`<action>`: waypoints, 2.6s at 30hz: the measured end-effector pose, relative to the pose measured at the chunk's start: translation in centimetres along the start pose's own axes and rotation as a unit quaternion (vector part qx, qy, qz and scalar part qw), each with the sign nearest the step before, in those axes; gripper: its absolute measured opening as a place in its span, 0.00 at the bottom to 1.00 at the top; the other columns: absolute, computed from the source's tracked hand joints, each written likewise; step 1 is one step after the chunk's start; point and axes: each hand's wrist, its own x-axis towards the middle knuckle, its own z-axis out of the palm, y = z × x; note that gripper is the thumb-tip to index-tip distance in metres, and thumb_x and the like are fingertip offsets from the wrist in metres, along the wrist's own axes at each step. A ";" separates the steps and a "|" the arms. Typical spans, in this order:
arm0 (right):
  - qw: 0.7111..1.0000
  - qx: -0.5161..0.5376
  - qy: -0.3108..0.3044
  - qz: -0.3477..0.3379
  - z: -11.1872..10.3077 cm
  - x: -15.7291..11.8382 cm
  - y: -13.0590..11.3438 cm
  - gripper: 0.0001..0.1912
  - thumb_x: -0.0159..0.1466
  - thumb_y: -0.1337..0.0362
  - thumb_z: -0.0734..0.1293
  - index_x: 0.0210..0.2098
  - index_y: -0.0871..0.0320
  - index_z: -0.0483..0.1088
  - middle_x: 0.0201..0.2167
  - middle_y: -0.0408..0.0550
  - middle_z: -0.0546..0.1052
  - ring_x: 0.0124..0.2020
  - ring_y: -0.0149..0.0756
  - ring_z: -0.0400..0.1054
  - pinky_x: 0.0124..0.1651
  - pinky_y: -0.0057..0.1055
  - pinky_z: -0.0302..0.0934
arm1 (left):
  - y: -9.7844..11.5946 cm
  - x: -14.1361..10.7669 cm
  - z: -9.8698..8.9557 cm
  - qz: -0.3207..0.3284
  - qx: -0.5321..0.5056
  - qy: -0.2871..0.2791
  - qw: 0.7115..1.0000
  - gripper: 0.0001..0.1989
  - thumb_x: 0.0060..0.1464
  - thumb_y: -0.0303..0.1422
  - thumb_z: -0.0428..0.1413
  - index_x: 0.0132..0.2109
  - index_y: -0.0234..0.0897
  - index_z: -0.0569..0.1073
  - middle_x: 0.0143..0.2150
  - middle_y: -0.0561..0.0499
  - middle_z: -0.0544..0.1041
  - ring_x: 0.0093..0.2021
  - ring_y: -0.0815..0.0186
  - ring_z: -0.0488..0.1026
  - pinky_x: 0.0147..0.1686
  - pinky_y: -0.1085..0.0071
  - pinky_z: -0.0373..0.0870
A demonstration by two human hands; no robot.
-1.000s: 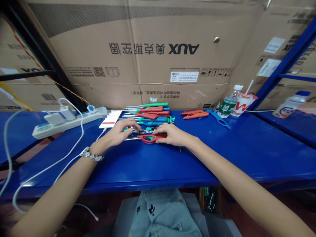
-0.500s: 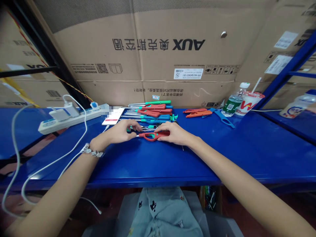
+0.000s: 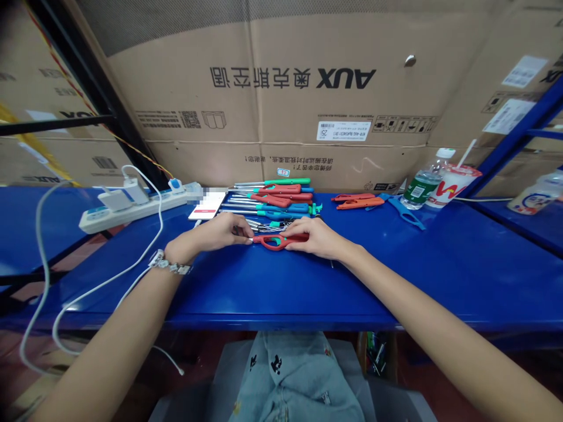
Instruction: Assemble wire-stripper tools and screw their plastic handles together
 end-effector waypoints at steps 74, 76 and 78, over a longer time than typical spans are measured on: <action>0.971 0.040 0.173 0.162 4.5 1.7 -3.3 0.23 0.72 0.48 0.58 0.25 0.54 0.57 0.22 0.40 0.65 0.25 0.32 0.57 0.31 0.31 0.47 | 5.5 2.4 5.6 -0.110 -0.297 0.255 0.913 0.30 0.52 0.60 0.60 0.27 0.34 0.78 0.24 0.49 0.77 0.22 0.66 0.72 0.23 0.71 0.70; 0.969 0.078 0.190 0.140 5.2 2.0 -3.4 0.21 0.71 0.48 0.57 0.27 0.54 0.59 0.23 0.40 0.67 0.26 0.32 0.59 0.31 0.31 0.49 | 5.8 2.9 6.2 -0.093 -0.357 0.278 0.887 0.29 0.51 0.59 0.60 0.29 0.34 0.79 0.26 0.48 0.79 0.27 0.63 0.75 0.31 0.69 0.74; 0.966 0.115 0.202 0.115 6.0 2.4 -3.6 0.20 0.71 0.48 0.57 0.28 0.54 0.60 0.24 0.41 0.68 0.27 0.33 0.60 0.31 0.31 0.51 | 6.2 3.1 6.5 -0.081 -0.412 0.292 0.859 0.27 0.51 0.57 0.61 0.33 0.34 0.80 0.32 0.45 0.82 0.34 0.60 0.79 0.38 0.66 0.75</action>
